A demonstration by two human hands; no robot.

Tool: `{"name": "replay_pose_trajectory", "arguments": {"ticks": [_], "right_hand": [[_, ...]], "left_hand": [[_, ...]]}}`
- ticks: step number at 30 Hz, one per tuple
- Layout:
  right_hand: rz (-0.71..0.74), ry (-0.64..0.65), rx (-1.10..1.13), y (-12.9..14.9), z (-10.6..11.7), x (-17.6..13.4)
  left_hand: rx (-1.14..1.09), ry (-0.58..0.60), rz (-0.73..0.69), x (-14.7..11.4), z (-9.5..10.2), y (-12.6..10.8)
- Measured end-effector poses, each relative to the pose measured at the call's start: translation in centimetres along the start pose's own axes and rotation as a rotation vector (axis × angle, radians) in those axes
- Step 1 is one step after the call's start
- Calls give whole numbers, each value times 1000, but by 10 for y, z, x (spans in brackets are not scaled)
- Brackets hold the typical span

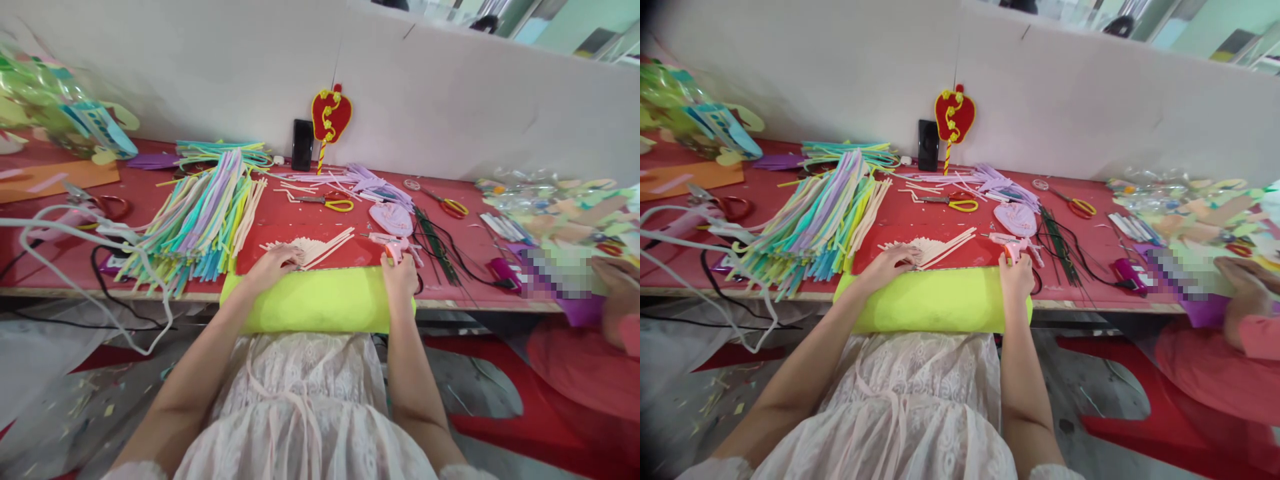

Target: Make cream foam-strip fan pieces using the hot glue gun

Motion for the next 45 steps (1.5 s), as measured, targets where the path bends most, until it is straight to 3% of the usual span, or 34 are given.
{"name": "replay_pose_trajectory", "arguments": {"ticks": [5,11,13,15,20,24,29,45], "right_hand": [[47,-61,-20,-1,-6,8],[227,-276,167,15,22,-9],[421,-219,295,40,22,-20],[612,-84,408,71,11,-33],[803,151,491,117,-28,-51],[806,262,507,119,-47,-49],[776,343,498,119,-51,-49],[719,221,492,127,-38,-51]], "left_hand": [[8,2,-13,0,0,1],[-23,11,25,-2,-2,6],[-40,20,39,-3,-3,7],[-43,26,44,-3,-4,8],[-21,20,95,-4,-3,10],[-28,17,102,-4,-2,9],[10,-1,58,-5,-1,8],[232,-100,142,0,-9,-15]]}}
Point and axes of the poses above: each hand's wrist, its own x-axis towards the middle knuckle, its own z-axis out of the back of the hand, y = z × x, the point moved 8 cm from there along x, towards the middle knuckle, and after that the axes turned 11 degrees about y, right-handed, at the moved point
